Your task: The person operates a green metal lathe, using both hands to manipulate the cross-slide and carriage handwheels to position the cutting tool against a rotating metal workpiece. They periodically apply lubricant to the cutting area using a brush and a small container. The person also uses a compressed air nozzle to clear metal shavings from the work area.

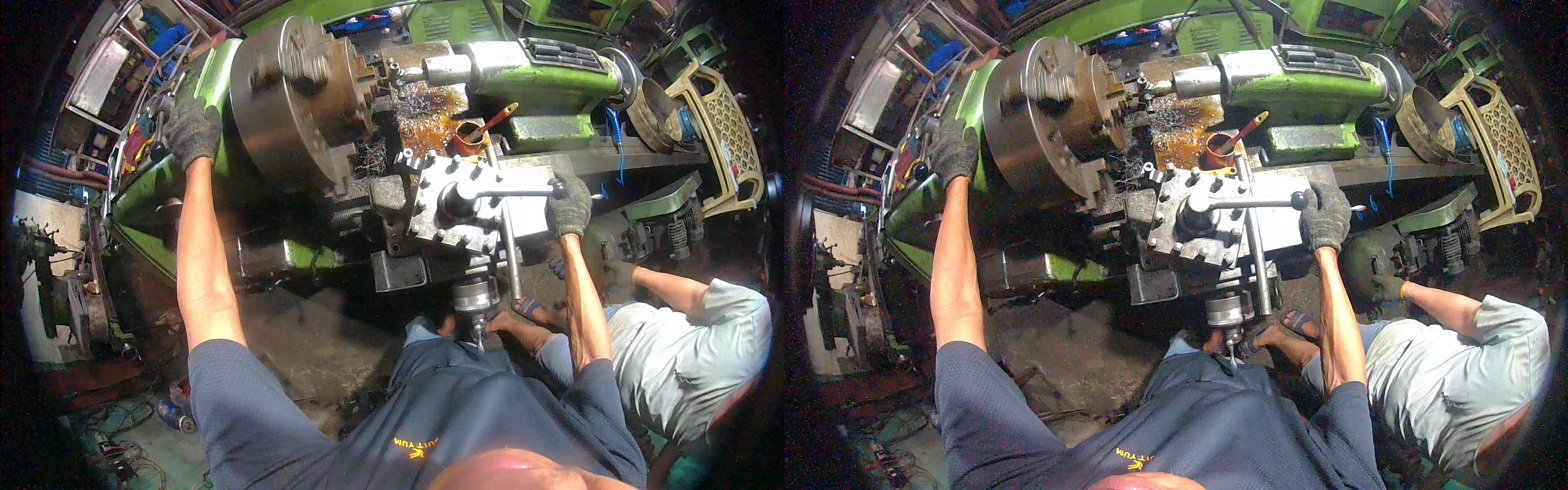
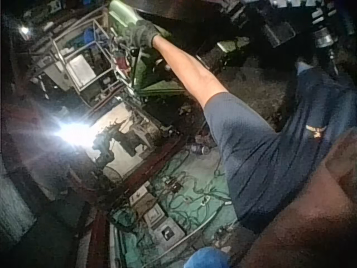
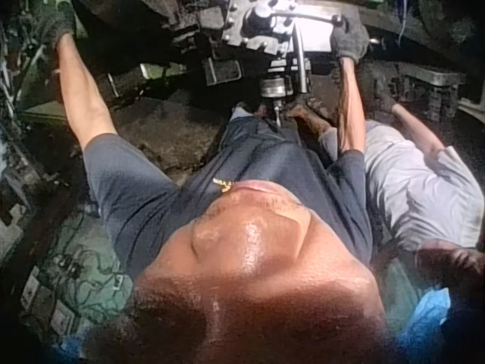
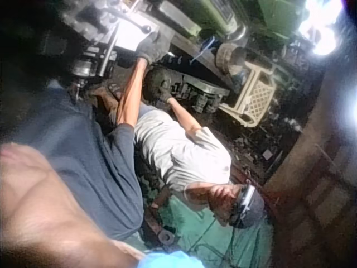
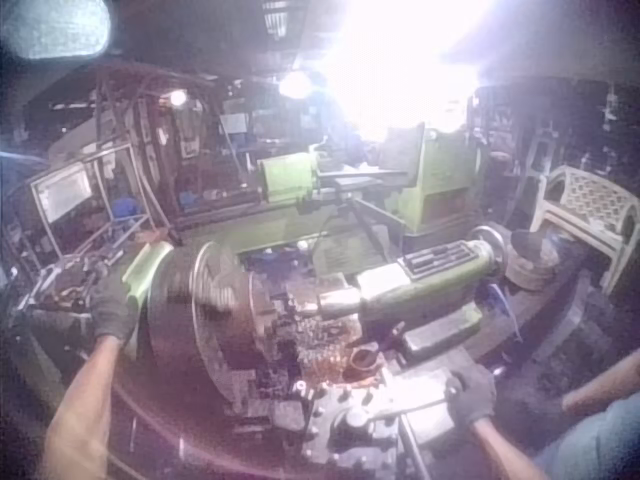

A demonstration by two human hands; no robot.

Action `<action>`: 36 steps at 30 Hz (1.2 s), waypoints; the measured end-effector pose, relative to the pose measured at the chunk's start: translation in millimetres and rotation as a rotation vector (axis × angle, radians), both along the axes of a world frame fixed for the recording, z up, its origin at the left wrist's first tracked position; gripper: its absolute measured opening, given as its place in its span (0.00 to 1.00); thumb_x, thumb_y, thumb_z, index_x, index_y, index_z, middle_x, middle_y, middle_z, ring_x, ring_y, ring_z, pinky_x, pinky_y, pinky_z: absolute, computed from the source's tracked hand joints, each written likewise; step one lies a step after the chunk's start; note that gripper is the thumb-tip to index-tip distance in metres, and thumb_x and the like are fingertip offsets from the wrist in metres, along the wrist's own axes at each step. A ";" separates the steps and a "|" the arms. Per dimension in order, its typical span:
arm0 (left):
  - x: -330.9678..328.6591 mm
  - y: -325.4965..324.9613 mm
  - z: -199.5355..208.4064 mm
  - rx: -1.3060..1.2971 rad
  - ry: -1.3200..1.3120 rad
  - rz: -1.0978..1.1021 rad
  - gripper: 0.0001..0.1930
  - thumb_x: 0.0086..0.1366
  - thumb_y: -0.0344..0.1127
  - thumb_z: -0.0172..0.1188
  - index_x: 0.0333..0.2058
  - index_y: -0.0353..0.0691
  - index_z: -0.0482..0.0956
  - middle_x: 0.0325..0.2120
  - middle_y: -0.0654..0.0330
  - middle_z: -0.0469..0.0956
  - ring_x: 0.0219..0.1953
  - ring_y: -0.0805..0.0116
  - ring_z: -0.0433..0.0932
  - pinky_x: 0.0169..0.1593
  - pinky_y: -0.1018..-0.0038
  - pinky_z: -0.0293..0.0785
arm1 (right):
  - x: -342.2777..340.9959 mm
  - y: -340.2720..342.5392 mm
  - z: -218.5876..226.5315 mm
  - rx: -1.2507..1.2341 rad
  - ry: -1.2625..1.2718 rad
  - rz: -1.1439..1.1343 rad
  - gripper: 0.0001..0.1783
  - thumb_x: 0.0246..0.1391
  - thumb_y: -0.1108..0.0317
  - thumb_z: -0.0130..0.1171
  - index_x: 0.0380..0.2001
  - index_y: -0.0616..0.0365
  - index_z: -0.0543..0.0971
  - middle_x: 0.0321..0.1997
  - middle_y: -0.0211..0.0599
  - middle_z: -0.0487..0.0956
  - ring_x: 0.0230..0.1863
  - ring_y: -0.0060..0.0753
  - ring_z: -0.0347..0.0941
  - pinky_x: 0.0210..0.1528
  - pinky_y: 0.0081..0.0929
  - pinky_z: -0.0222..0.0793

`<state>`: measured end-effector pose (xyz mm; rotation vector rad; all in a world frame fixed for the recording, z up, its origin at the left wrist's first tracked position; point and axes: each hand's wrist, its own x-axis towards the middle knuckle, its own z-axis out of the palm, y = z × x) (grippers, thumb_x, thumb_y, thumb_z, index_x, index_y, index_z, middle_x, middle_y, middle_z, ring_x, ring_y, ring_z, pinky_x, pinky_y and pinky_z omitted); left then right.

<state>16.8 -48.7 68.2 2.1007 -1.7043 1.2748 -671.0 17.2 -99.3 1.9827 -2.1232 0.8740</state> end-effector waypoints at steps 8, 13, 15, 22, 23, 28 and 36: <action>-3.5 -0.5 0.8 0.003 0.021 0.002 0.18 0.58 0.47 0.57 0.41 0.45 0.85 0.46 0.55 0.80 0.52 0.54 0.75 0.57 0.59 0.69 | 1.7 2.5 5.7 -0.008 -0.009 0.013 0.12 0.54 0.61 0.60 0.40 0.52 0.83 0.40 0.45 0.81 0.45 0.52 0.75 0.52 0.45 0.68; -1.9 1.7 2.1 0.011 0.009 -0.007 0.19 0.59 0.48 0.57 0.42 0.43 0.85 0.48 0.54 0.80 0.54 0.54 0.74 0.58 0.59 0.68 | -2.1 -0.7 -0.3 -0.040 0.027 0.054 0.12 0.54 0.61 0.59 0.40 0.52 0.83 0.40 0.44 0.81 0.46 0.51 0.75 0.52 0.44 0.67; -0.7 2.2 1.2 0.013 -0.002 -0.008 0.19 0.59 0.48 0.57 0.42 0.43 0.84 0.48 0.54 0.80 0.54 0.54 0.74 0.58 0.59 0.68 | -3.0 -1.2 -1.2 -0.012 0.004 0.036 0.12 0.54 0.61 0.60 0.40 0.52 0.83 0.40 0.44 0.81 0.46 0.51 0.75 0.52 0.44 0.67; -6.8 2.2 4.4 0.057 -0.007 0.021 0.19 0.60 0.48 0.57 0.44 0.43 0.84 0.48 0.54 0.79 0.54 0.54 0.74 0.58 0.59 0.68 | -1.2 -0.5 -1.6 -0.042 -0.030 0.031 0.11 0.53 0.63 0.61 0.39 0.52 0.83 0.40 0.44 0.81 0.46 0.51 0.75 0.51 0.44 0.68; -0.2 0.2 2.1 0.038 -0.010 -0.006 0.19 0.60 0.48 0.57 0.43 0.43 0.84 0.47 0.54 0.80 0.54 0.54 0.74 0.57 0.59 0.68 | -1.1 -0.7 -2.1 -0.021 -0.018 0.015 0.11 0.53 0.63 0.61 0.39 0.52 0.83 0.40 0.44 0.81 0.46 0.51 0.75 0.51 0.44 0.68; 0.3 1.5 1.4 0.004 0.008 -0.051 0.18 0.58 0.47 0.57 0.41 0.42 0.83 0.46 0.54 0.79 0.52 0.54 0.74 0.56 0.59 0.69 | 6.9 3.2 9.5 0.030 -0.005 -0.005 0.11 0.52 0.63 0.61 0.39 0.53 0.83 0.39 0.45 0.81 0.46 0.51 0.75 0.51 0.45 0.68; -2.3 3.8 1.5 -0.036 0.059 -0.112 0.17 0.57 0.45 0.59 0.41 0.42 0.83 0.45 0.54 0.80 0.52 0.54 0.75 0.57 0.58 0.68 | 12.3 1.1 22.6 0.192 0.119 -0.027 0.13 0.56 0.63 0.55 0.42 0.53 0.82 0.42 0.49 0.81 0.47 0.54 0.75 0.52 0.47 0.68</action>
